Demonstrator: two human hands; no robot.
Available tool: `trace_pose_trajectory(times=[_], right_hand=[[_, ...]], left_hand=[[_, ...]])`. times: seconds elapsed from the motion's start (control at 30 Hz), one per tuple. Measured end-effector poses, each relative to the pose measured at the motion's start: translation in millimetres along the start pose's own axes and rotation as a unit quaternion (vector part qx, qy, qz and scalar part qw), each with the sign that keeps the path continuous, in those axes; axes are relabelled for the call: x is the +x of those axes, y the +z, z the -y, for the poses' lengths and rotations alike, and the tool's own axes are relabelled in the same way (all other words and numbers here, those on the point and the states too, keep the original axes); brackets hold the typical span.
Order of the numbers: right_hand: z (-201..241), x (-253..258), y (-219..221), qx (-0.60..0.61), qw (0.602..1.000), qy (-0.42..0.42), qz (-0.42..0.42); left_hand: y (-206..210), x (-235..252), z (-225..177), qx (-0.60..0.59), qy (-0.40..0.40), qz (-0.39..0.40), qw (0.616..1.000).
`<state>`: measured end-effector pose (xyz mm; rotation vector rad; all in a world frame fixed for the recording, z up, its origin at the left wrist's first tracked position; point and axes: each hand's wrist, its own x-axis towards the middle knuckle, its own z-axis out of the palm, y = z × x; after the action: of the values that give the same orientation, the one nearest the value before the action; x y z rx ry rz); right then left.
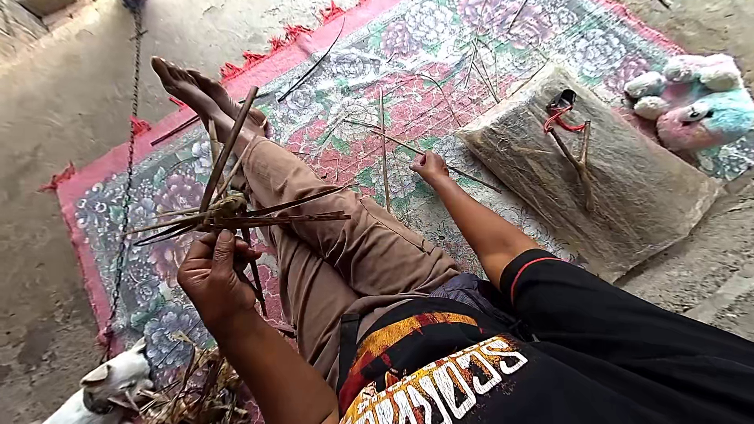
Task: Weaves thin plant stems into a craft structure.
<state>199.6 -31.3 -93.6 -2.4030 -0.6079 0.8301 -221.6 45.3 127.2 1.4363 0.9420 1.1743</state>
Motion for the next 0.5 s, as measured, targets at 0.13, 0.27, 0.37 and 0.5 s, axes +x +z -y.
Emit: trace_pose_trajectory(times=[0.13, 0.27, 0.37, 0.5], right_hand=[[12, -9, 2, -0.039, 0.999, 0.027, -0.002], [22, 2, -1, -0.065, 0.996, 0.061, 0.007], [16, 8, -5, -0.054, 0.997, 0.046, 0.004], [-4, 8, -5, -0.048, 0.999, 0.004, -0.022]], left_hand=[[2, 4, 5, 0.005, -0.012, 0.0, 1.0], [5, 5, 8, 0.009, -0.023, 0.001, 1.0], [5, 5, 7, 0.005, -0.017, 0.005, 1.0], [1, 1, 6, -0.002, -0.007, 0.001, 1.0]])
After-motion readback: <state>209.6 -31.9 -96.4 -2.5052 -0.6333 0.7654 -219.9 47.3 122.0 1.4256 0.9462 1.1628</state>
